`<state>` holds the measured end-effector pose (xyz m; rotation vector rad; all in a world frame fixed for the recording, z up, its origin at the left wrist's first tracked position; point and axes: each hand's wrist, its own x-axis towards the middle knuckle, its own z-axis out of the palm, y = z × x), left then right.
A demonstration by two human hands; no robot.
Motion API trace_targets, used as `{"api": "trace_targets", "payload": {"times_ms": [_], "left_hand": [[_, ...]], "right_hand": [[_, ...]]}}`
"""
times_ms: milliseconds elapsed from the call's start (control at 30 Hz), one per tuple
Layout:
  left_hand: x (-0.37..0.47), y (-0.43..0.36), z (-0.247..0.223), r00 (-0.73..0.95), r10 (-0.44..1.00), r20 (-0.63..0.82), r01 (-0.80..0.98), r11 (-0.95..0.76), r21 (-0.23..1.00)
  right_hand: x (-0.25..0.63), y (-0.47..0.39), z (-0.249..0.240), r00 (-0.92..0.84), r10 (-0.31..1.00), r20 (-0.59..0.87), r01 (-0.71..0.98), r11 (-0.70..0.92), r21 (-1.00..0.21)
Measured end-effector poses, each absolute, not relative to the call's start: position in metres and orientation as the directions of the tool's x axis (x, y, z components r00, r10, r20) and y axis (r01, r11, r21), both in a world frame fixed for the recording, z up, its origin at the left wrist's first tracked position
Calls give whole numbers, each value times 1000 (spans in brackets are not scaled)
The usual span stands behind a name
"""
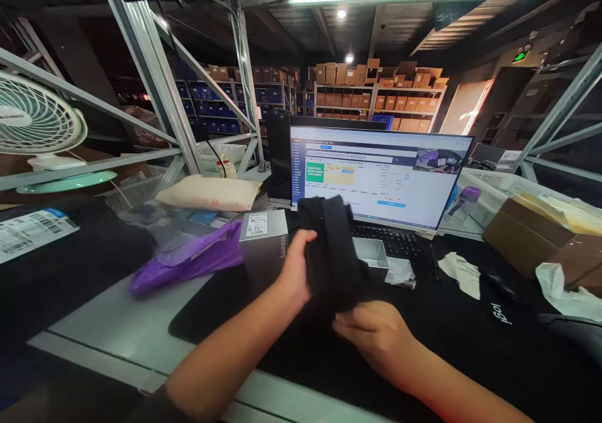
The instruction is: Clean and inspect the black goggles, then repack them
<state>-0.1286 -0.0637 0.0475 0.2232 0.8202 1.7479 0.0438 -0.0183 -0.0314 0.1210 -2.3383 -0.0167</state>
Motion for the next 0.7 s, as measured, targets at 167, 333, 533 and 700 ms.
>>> {"api": "trace_targets", "payload": {"times_ms": [167, 333, 533, 700], "left_hand": [[-120, -59, 44, -365, 899, -241, -791, -163, 590], [-110, -56, 11, -360, 903, -234, -765, -142, 628], [-107, -66, -19, -458, 887, -58, -671, -302, 677], [-98, -89, -45, -333, 940, -72, -672, -183, 718]], "right_hand": [[44, 2, -29, -880, -20, 474, 93, 972, 214], [77, -4, 12, -938, 171, 302, 96, 964, -249], [90, -2, 25, -798, 329, 505, 10, 845, -535], [76, 9, 5, -716, 436, 546, 182, 871, -457]]}}
